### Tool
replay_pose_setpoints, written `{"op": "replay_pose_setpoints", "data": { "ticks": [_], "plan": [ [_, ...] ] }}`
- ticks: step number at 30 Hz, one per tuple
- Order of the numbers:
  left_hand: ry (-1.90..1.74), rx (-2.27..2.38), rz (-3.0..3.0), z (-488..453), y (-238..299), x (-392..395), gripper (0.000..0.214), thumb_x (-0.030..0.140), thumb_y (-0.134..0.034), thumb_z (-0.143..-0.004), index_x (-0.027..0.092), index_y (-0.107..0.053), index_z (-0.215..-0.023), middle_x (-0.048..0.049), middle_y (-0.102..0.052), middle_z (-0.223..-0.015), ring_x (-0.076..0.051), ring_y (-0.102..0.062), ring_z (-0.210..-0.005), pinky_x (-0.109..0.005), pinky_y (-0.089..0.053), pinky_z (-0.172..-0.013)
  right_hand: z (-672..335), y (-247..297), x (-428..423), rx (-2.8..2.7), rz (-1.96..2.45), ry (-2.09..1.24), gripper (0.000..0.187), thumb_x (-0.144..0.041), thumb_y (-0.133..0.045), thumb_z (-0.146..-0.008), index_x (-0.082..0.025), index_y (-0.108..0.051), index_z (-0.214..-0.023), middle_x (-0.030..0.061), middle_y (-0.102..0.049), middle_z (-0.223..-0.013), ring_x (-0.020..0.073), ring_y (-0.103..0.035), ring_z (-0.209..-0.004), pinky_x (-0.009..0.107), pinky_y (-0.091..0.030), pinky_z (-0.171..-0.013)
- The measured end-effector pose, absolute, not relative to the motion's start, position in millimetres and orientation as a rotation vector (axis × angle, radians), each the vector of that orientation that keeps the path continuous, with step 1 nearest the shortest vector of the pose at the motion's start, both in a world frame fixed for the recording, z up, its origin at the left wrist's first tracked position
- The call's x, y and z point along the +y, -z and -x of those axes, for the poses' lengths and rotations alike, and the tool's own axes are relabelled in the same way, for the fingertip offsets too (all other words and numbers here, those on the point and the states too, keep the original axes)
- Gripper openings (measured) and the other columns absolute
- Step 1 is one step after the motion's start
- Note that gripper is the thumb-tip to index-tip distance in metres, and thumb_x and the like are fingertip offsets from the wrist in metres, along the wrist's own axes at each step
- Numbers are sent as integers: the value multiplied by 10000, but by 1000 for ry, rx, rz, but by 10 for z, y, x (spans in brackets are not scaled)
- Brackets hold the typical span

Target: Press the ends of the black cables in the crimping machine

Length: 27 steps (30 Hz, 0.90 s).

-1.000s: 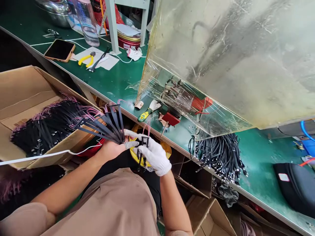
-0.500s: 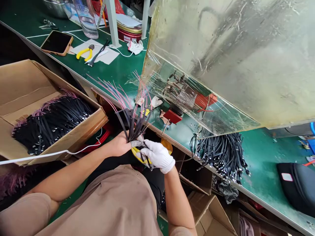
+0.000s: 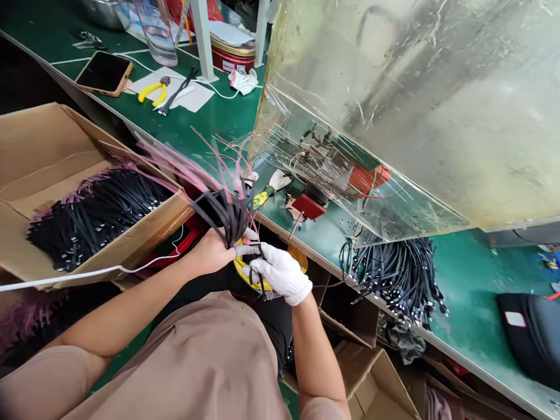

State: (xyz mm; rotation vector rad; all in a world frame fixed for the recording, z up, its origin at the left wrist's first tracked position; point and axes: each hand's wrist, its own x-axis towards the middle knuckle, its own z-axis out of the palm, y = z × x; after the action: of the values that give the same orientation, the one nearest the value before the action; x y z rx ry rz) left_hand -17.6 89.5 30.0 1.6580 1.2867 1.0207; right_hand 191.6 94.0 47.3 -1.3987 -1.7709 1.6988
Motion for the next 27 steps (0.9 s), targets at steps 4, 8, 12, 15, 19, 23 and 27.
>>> {"op": "replay_pose_setpoints", "data": {
  "ticks": [4, 8, 12, 15, 19, 23, 27],
  "plan": [
    [-960, 1158, -1705, 210, -308, 903, 283, 35, -582, -761, 209, -738, -921, -29, -800, -968, -224, -735, -924, -318, -555, -882, -1884, -550, 998, -2005, 1356, -1576, 153, -245, -675, -865, -252, -756, -994, -12, -712, -727, 152, -606, -589, 278, -506, -594],
    [-941, 959, -1556, 296, -280, 833, 67, 173, -661, -814, 181, -707, -862, -44, -752, -872, -193, -682, -832, -304, -549, -815, -1906, -528, 1067, -2019, 1202, -1765, 124, -339, -684, -891, -225, -733, -895, 6, -715, -718, 143, -597, -584, 262, -511, -575],
    [-899, 892, -1146, 464, -307, 627, 230, 366, -764, -820, 185, -624, -801, 56, -528, -580, -92, -468, -470, -218, -406, -454, -2002, -438, 1129, -1751, 1133, -2105, 340, -470, -774, -844, -180, -749, -1021, 39, -753, -767, 147, -650, -600, 268, -548, -601],
    [-988, 992, -928, 579, -429, 497, 331, 443, -804, -765, 183, -618, -850, 67, -528, -573, -57, -376, -374, -195, -274, -359, -2037, -280, 1156, -1426, 1130, -2196, 493, -502, -828, -807, -144, -719, -1127, 81, -777, -833, 167, -705, -656, 294, -582, -660],
    [-1025, 1295, -1056, 595, -536, 444, 321, 471, -719, -792, 155, -682, -830, 14, -587, -502, -102, -484, -413, -209, -364, -400, -1889, -133, 1143, -1243, 1085, -2207, 601, -471, -880, -767, -149, -675, -1231, 118, -795, -944, 180, -736, -715, 321, -605, -717],
    [-1146, 1446, -1084, 505, -469, 388, 286, 421, -719, -746, 154, -705, -849, 44, -562, -490, -94, -476, -418, -210, -388, -424, -1697, -184, 1048, -1199, 1061, -2189, 620, -462, -910, -733, -156, -674, -1218, 115, -796, -945, 175, -738, -723, 291, -601, -700],
    [-1207, 1412, -1042, 387, -302, 275, 319, 415, -800, -662, 157, -701, -822, 6, -669, -691, -76, -486, -430, -214, -409, -407, -1617, -235, 921, -1172, 1023, -2169, 615, -449, -901, -747, -169, -648, -1232, 93, -785, -942, 165, -723, -718, 277, -595, -680]
  ]
}}
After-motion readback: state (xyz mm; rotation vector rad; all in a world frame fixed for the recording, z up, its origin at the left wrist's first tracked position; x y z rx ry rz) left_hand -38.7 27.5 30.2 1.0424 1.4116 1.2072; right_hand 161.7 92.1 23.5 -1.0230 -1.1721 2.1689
